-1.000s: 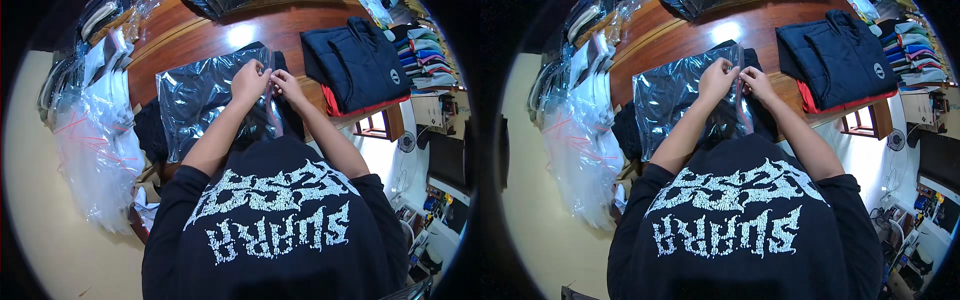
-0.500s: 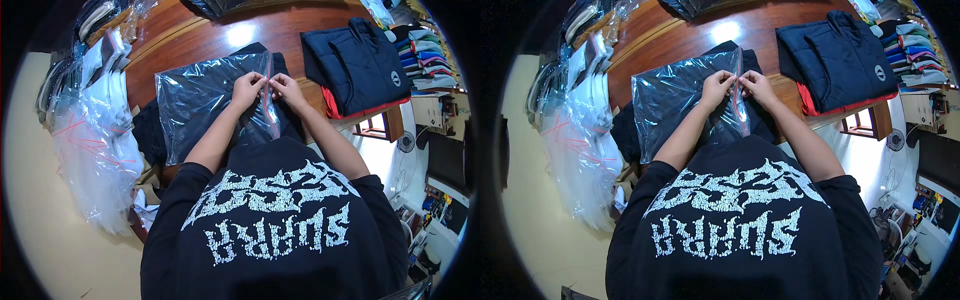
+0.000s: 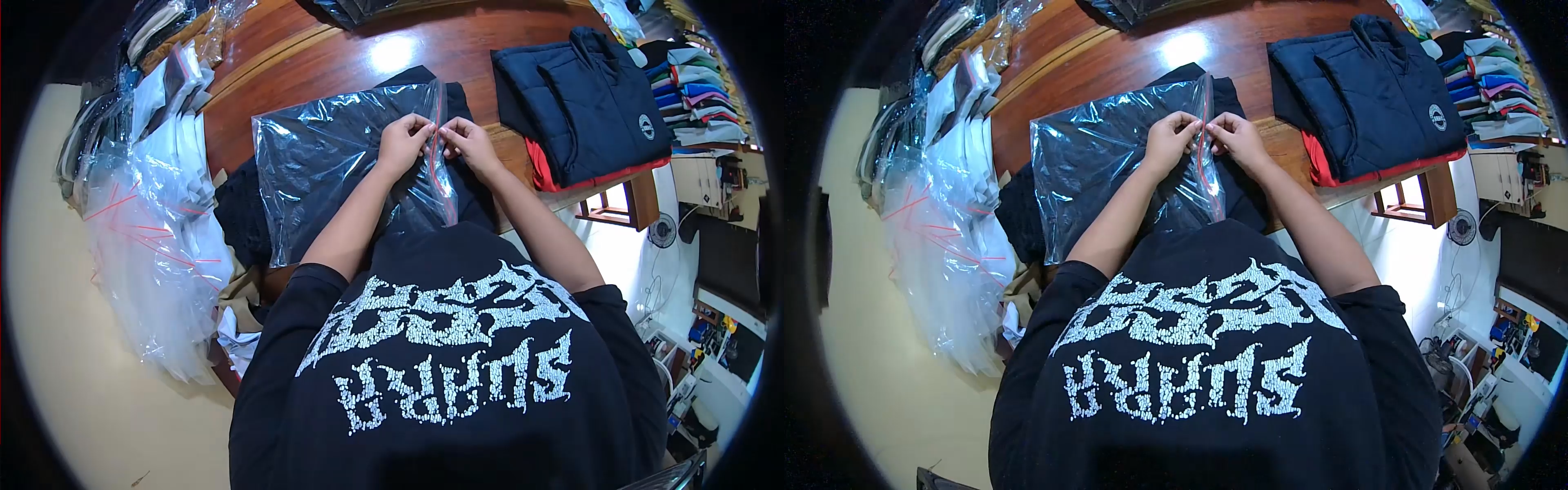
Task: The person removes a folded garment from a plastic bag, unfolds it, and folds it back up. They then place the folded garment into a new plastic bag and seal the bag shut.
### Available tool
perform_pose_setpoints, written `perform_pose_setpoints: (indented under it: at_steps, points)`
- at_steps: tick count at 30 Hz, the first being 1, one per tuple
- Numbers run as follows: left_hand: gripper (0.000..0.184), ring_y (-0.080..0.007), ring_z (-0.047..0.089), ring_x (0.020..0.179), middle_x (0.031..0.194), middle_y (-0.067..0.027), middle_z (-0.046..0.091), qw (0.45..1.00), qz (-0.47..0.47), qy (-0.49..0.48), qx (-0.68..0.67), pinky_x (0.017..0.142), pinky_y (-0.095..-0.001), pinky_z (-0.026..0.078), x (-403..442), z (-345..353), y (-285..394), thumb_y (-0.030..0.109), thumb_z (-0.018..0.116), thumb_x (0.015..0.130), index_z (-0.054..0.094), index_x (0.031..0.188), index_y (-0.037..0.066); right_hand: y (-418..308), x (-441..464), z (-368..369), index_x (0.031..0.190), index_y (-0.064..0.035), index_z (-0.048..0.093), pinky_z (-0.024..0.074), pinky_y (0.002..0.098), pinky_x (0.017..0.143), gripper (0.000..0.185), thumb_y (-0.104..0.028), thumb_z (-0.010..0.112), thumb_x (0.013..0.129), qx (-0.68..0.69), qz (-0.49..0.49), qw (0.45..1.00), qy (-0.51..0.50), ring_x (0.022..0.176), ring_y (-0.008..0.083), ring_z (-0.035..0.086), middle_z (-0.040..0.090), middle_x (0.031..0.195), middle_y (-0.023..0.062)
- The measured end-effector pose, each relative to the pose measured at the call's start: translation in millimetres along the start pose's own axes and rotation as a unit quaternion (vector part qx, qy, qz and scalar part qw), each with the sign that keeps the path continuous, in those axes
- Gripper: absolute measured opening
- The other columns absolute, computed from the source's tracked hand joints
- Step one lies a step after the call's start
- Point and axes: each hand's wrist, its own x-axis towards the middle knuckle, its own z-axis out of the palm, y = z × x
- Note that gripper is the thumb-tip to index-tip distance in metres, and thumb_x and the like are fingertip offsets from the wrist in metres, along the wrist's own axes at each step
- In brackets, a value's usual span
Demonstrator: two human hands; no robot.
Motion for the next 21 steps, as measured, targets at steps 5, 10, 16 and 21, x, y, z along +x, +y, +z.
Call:
perform_pose_setpoints:
  at_steps: [5,10,16,21]
  points:
    - [0.016,-0.0051,0.055,0.058,0.074,-0.0006,0.064,1.0,-0.003,-0.014,0.022,0.052,-0.0197,0.045,-0.9,-1.2,0.4,0.016,0.062,0.093,0.067,0.096,0.001,-0.6,-1.2,0.7,0.095,-0.0026,0.061,0.0466,0.0192,0.056,0.014,-0.017,0.06,0.095,0.004,0.002,1.0,0.0,0.059,0.0069,0.058,0.063,0.077,0.002]
    - [0.016,-0.0052,0.055,0.059,0.075,-0.0009,0.064,1.0,0.002,-0.013,0.025,0.052,-0.0199,0.045,-0.4,-1.0,-1.1,0.016,0.063,0.093,0.067,0.096,0.001,1.2,0.3,-0.3,0.094,-0.0025,0.06,0.0472,0.0196,0.056,0.014,-0.016,0.059,0.096,0.008,0.002,1.0,-0.003,0.06,0.0072,0.058,0.063,0.078,0.002]
    - [0.016,-0.0051,0.055,0.059,0.075,-0.001,0.065,1.0,0.0,-0.015,0.027,0.052,-0.02,0.045,-0.7,-1.7,0.8,0.016,0.062,0.093,0.066,0.097,0.002,0.7,0.7,-0.6,0.095,-0.0027,0.06,0.0472,0.0197,0.057,0.014,-0.016,0.059,0.096,0.007,0.008,1.0,-0.006,0.06,0.007,0.057,0.062,0.078,0.002]
    - [0.015,-0.005,0.055,0.058,0.076,-0.0011,0.065,1.0,-0.005,-0.019,0.023,0.052,-0.0198,0.045,0.0,-2.1,-2.1,0.016,0.061,0.093,0.066,0.096,0.002,0.2,0.3,-0.2,0.095,-0.0029,0.06,0.0467,0.0192,0.056,0.014,-0.016,0.059,0.096,0.002,0.006,1.0,-0.006,0.06,0.0068,0.057,0.063,0.078,0.0019]
